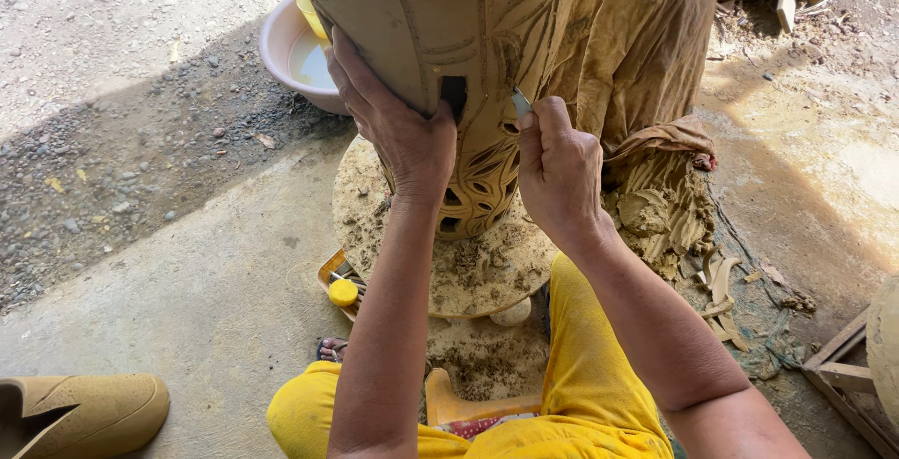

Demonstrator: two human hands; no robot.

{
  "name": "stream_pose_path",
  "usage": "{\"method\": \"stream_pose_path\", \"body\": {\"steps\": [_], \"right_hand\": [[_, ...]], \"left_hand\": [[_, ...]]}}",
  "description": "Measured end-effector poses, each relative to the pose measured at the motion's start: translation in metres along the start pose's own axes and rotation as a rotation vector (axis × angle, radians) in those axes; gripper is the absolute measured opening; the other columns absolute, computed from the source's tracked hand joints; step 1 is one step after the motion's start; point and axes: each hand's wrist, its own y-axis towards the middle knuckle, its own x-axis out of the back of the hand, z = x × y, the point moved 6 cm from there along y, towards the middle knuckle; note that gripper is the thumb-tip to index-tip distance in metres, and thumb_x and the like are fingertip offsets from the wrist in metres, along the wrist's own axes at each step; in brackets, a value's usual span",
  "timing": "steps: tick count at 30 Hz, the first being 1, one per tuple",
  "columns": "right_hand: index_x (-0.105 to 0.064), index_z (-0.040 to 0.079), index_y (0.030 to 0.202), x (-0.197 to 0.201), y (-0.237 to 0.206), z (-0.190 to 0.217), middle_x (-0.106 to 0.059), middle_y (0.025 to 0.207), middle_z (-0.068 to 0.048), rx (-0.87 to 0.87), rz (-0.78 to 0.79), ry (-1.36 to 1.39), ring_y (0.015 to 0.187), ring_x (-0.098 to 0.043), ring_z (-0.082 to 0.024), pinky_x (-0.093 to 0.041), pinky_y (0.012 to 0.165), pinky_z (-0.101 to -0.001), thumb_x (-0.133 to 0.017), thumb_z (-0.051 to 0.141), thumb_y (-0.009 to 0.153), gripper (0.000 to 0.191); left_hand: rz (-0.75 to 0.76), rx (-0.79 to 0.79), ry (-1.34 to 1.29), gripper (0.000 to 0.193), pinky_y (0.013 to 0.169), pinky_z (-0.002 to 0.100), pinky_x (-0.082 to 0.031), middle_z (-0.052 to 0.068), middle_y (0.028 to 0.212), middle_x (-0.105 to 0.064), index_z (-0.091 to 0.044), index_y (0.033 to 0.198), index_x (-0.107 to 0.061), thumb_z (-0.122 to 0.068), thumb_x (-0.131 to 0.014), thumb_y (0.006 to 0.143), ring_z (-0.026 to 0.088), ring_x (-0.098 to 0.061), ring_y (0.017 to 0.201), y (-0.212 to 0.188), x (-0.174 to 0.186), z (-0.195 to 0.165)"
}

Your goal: The person sits on a low stool and uses a small carving knife to carve intricate geometric patterns into a large, cylindrical wooden object. The person holds the object steady with their left hand while carving with their right hand, creating a lattice-like design.

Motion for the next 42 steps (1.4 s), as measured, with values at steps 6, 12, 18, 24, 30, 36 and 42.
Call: {"method": "stream_pose_path", "body": {"steps": [6,12,18,24,30,36,42], "right_hand": [[-0.049,0.005,0.095,-0.007,-0.008,-0.007,-0.052,0.058,-0.007,-0.021,-0.008,0.021,0.044,-0.051,-0.013,-0.036,0.038,-0.033,-0.051,0.009,0.114,0.02],[-0.05,0.008,0.099,-0.017,0.006,-0.012,-0.056,0.067,-0.003,0.115,-0.087,0.096,0.047,-0.051,-0.008,-0.04,0.038,-0.026,-0.046,0.007,0.115,0.017],[-0.056,0.009,0.103,0.0,-0.004,-0.021,-0.051,0.067,-0.002,0.129,-0.143,0.261,0.048,-0.046,-0.009,-0.037,0.037,-0.0248,-0.046,0.009,0.116,0.016],[-0.056,0.003,0.096,-0.018,-0.068,-0.041,-0.054,0.065,-0.005,-0.211,0.368,0.112,0.045,-0.045,-0.012,-0.038,0.038,-0.0292,-0.049,0.009,0.105,0.014],[-0.058,0.006,0.092,-0.028,-0.104,-0.037,-0.063,0.064,0.0,-0.373,0.732,0.311,0.049,-0.059,-0.009,-0.049,0.04,-0.0273,-0.05,0.012,0.102,0.015],[-0.059,0.007,0.098,-0.018,-0.118,-0.021,-0.054,0.056,-0.005,-0.045,0.734,0.111,0.042,-0.051,-0.015,-0.041,0.042,-0.0315,-0.054,0.019,0.105,0.016],[-0.062,0.009,0.124,0.028,-0.061,-0.01,-0.062,0.074,-0.004,0.241,0.337,-0.029,0.043,-0.048,-0.005,-0.039,0.031,-0.0203,-0.047,0.017,0.115,0.02]], "left_hand": [[-0.001,0.003,0.0,0.129,0.127,0.067,-0.019,0.03,0.167,-0.01,-0.019,0.164,0.005,-0.001,-0.083,0.072,0.05,-0.017,0.157,-0.001,0.0,0.001],[-0.019,-0.012,-0.014,0.129,0.127,0.066,-0.021,0.029,0.168,-0.013,-0.02,0.164,0.005,-0.003,-0.084,0.073,0.049,-0.019,0.157,-0.002,0.0,-0.001],[-0.002,-0.081,-0.04,0.121,0.132,0.066,-0.022,0.027,0.172,-0.005,-0.017,0.166,0.007,-0.007,-0.076,0.078,0.05,-0.013,0.161,-0.002,0.0,0.004],[-0.073,-0.276,-0.213,0.077,0.133,0.054,-0.031,0.015,0.172,0.001,-0.02,0.169,-0.009,-0.041,-0.056,0.111,0.036,-0.009,0.162,-0.055,0.017,-0.001],[0.152,-0.501,-0.014,0.03,0.089,0.045,-0.047,0.008,0.111,-0.062,-0.011,0.108,-0.066,-0.033,-0.045,0.11,0.023,-0.056,0.107,-0.147,0.008,-0.003],[0.242,-0.279,-0.246,0.03,0.067,0.031,-0.048,0.006,0.084,-0.062,-0.007,0.088,-0.057,-0.024,-0.046,0.11,0.013,-0.056,0.077,-0.159,0.004,0.036],[-0.174,-0.271,0.056,0.068,0.124,0.066,-0.036,0.025,0.159,-0.028,-0.007,0.154,-0.025,-0.053,-0.049,0.11,0.04,-0.034,0.151,-0.095,0.04,0.045]]}}
